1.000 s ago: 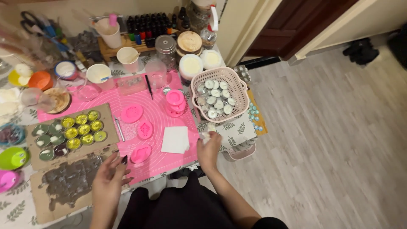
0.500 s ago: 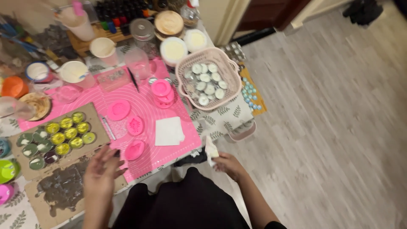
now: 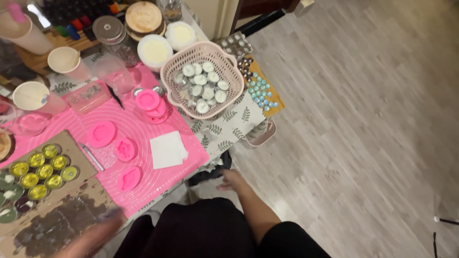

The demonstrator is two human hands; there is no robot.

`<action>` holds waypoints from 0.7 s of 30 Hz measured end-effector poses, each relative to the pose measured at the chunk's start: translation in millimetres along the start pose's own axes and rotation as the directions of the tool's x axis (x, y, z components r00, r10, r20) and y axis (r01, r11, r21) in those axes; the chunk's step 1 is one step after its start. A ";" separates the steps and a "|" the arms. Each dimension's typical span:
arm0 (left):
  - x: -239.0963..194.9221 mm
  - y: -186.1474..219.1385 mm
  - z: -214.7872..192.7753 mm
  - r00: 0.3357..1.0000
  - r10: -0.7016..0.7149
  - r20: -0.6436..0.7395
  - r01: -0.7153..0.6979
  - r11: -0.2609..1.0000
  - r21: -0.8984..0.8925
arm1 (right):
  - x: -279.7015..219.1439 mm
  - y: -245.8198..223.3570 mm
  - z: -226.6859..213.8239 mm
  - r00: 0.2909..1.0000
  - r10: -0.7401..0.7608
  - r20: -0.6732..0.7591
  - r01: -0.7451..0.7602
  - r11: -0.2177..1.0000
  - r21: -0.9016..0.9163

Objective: The person wipes the inside of a pink silicone candle mold with a paper tissue, turning the mold to clean its cavity. They then pick up chunks of white wax and place them one at a time into a metal melting pot sitting on an electric hot plate, and finally wipe their hands with a tissue.

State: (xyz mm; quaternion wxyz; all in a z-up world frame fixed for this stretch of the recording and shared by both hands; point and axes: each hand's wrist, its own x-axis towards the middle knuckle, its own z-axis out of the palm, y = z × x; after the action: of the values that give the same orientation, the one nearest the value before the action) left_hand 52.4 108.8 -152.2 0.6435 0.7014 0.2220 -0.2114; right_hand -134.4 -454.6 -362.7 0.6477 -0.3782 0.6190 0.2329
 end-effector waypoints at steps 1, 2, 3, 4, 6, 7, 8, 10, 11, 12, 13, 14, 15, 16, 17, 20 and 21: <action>7.8 9.4 11.3 1.000 -0.006 0.002 0.006 1.000 0.000 | -8.3 -12.6 4.9 1.000 -0.012 -0.004 0.012 1.000 0.005; 5.4 16.4 14.1 1.000 -0.025 -0.006 0.025 1.000 0.007 | -20.0 -12.2 10.9 0.999 0.023 0.030 -0.020 0.996 -0.087; 3.5 23.6 15.5 0.999 -0.043 -0.013 0.044 0.999 0.014 | -31.8 -11.4 18.0 0.996 0.060 0.061 -0.049 0.983 -0.179; -9.6 47.8 40.6 0.998 -0.057 -0.027 0.058 0.998 0.021 | -44.5 -11.2 17.6 0.996 0.063 0.066 -0.050 0.982 -0.181; -39.7 103.0 82.8 0.995 -0.080 -0.055 0.082 0.996 0.034 | -69.5 -14.3 21.4 0.990 -0.099 0.104 0.129 0.929 -0.346; -50.9 118.6 109.1 0.994 -0.088 -0.069 0.091 0.995 0.041 | -80.2 -13.2 27.5 0.989 -0.100 0.113 0.134 0.929 -0.346; -66.3 133.0 131.2 0.991 -0.100 -0.086 0.103 0.994 0.038 | -90.6 -14.6 29.0 0.933 -0.238 0.270 0.334 0.850 -0.407; -93.3 145.2 144.9 0.987 -0.110 -0.115 0.113 0.993 0.023 | -155.1 -30.1 51.3 0.831 -0.342 0.439 0.530 0.727 -0.437; -103.0 139.8 146.0 0.992 -0.103 -0.074 0.098 0.993 -0.071 | -213.3 -40.7 73.3 0.663 -0.416 0.622 0.694 0.653 -0.304; -114.2 132.7 149.4 0.995 -0.093 -0.038 0.086 0.982 -0.165 | -278.2 -45.1 92.6 0.453 -0.458 0.765 0.809 0.571 -0.137; -133.6 123.7 170.8 0.997 -0.079 -0.002 0.075 0.963 -0.259 | -324.4 -53.7 116.5 0.448 -0.444 0.776 0.811 0.567 -0.144; -156.1 116.0 191.3 0.998 -0.057 0.025 0.062 0.931 -0.359 | -375.9 -60.4 133.4 0.159 -0.594 0.789 0.940 0.335 0.063; -179.6 112.0 208.9 0.998 -0.030 0.049 0.050 0.889 -0.456 | -432.9 -62.2 145.3 -0.160 -0.658 0.736 0.960 0.070 0.271; -172.8 125.3 222.3 0.998 0.014 0.068 0.026 0.836 -0.548 | -422.7 -59.6 159.5 -0.181 -0.633 0.753 0.957 0.062 0.282; -169.4 140.2 239.9 0.995 0.063 0.082 0.003 0.773 -0.634 | -412.9 -57.0 174.0 -0.255 -0.603 0.756 0.966 -0.128 0.224; -166.4 161.7 252.9 0.964 0.261 -0.047 -0.234 0.756 -0.611 | -384.3 -50.4 210.1 -0.152 -0.579 0.801 0.985 -0.028 0.167; -162.1 166.3 247.2 0.908 0.396 -0.139 -0.413 0.788 -0.456 | -374.8 -50.9 224.2 0.053 -0.560 0.827 0.955 0.271 0.122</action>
State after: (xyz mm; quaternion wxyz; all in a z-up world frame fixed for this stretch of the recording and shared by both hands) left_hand 15.1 -156.2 56.2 0.8215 0.5566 0.1234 0.0050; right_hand -1.8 -248.5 2.4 0.7340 -0.6624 -0.1069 0.1051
